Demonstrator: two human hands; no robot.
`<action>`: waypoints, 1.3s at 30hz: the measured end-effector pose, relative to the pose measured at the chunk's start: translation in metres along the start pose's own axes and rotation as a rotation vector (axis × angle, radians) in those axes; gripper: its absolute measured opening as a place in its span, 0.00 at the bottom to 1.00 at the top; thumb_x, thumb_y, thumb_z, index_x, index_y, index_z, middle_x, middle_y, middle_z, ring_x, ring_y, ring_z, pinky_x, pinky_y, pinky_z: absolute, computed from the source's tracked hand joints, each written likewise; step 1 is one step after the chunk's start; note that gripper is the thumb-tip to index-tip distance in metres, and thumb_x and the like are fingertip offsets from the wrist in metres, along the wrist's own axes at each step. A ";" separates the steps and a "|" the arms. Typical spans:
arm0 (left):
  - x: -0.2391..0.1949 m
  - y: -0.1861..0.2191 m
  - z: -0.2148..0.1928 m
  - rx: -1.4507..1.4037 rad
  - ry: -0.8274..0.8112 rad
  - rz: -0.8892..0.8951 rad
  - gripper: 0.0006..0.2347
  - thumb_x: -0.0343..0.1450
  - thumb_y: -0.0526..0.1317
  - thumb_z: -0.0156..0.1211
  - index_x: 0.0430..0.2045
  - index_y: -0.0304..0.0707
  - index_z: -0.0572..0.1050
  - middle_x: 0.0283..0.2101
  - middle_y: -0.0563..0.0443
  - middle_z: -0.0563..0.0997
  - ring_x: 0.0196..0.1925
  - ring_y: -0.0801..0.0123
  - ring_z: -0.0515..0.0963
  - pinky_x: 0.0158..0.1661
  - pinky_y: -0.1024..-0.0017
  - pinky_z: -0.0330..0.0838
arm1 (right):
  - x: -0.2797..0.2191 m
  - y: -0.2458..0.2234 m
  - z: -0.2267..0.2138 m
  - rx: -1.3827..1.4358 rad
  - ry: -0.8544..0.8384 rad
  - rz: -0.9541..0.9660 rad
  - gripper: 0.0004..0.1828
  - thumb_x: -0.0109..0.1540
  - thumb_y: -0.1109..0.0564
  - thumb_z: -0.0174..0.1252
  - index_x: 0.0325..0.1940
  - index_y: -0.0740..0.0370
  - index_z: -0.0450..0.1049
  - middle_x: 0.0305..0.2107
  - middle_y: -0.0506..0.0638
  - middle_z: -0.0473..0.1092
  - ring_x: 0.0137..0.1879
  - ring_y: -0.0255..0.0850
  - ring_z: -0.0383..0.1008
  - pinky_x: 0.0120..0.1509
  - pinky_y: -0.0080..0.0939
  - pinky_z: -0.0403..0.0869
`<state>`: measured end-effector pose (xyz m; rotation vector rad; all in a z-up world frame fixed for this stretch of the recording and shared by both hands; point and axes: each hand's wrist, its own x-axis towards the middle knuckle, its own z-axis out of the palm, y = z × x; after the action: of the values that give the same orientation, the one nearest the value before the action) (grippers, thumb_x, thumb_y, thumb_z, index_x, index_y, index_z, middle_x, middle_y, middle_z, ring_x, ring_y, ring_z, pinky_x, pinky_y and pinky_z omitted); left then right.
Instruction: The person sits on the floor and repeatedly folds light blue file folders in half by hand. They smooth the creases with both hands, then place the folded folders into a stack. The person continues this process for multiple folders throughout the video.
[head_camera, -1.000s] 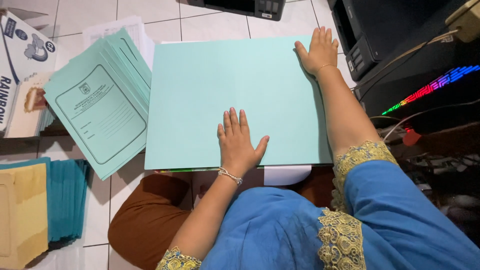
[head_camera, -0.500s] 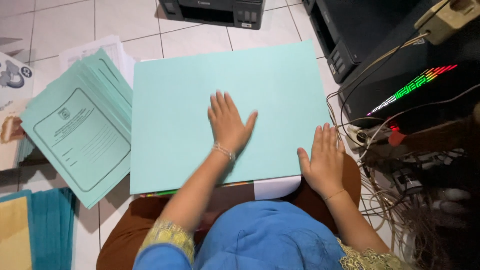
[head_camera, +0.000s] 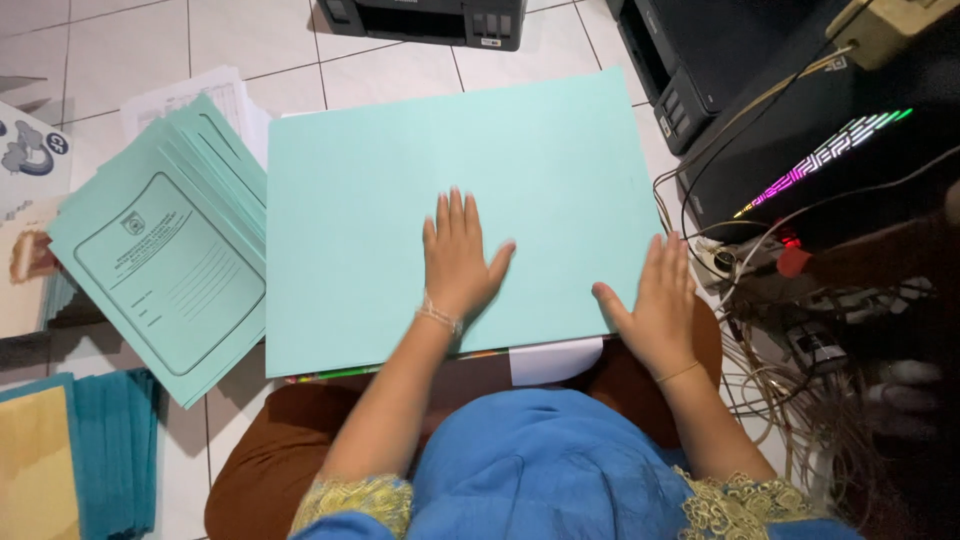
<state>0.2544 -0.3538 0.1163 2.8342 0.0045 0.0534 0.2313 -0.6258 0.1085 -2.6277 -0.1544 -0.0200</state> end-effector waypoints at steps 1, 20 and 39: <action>-0.021 0.000 0.000 0.002 -0.001 0.000 0.37 0.75 0.60 0.45 0.70 0.24 0.53 0.74 0.26 0.52 0.78 0.38 0.47 0.70 0.42 0.42 | 0.001 -0.001 -0.005 0.002 -0.001 0.000 0.57 0.63 0.28 0.52 0.78 0.75 0.44 0.74 0.77 0.40 0.80 0.69 0.35 0.76 0.72 0.41; -0.095 -0.011 0.022 0.000 0.023 0.010 0.42 0.73 0.67 0.41 0.71 0.24 0.49 0.74 0.20 0.46 0.78 0.33 0.42 0.67 0.35 0.38 | 0.025 -0.021 0.004 -0.154 -0.228 -0.145 0.48 0.69 0.27 0.36 0.78 0.70 0.48 0.75 0.71 0.44 0.81 0.62 0.39 0.76 0.73 0.40; -0.095 -0.011 0.026 0.059 0.100 0.024 0.43 0.72 0.67 0.43 0.71 0.24 0.51 0.73 0.20 0.50 0.77 0.33 0.46 0.66 0.36 0.42 | 0.153 -0.040 0.026 -0.218 -0.103 -0.166 0.50 0.71 0.26 0.29 0.78 0.74 0.46 0.75 0.72 0.43 0.81 0.62 0.37 0.80 0.66 0.41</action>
<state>0.1606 -0.3521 0.0846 2.8877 -0.0065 0.2038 0.3787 -0.5621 0.1115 -2.8263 -0.4281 0.0443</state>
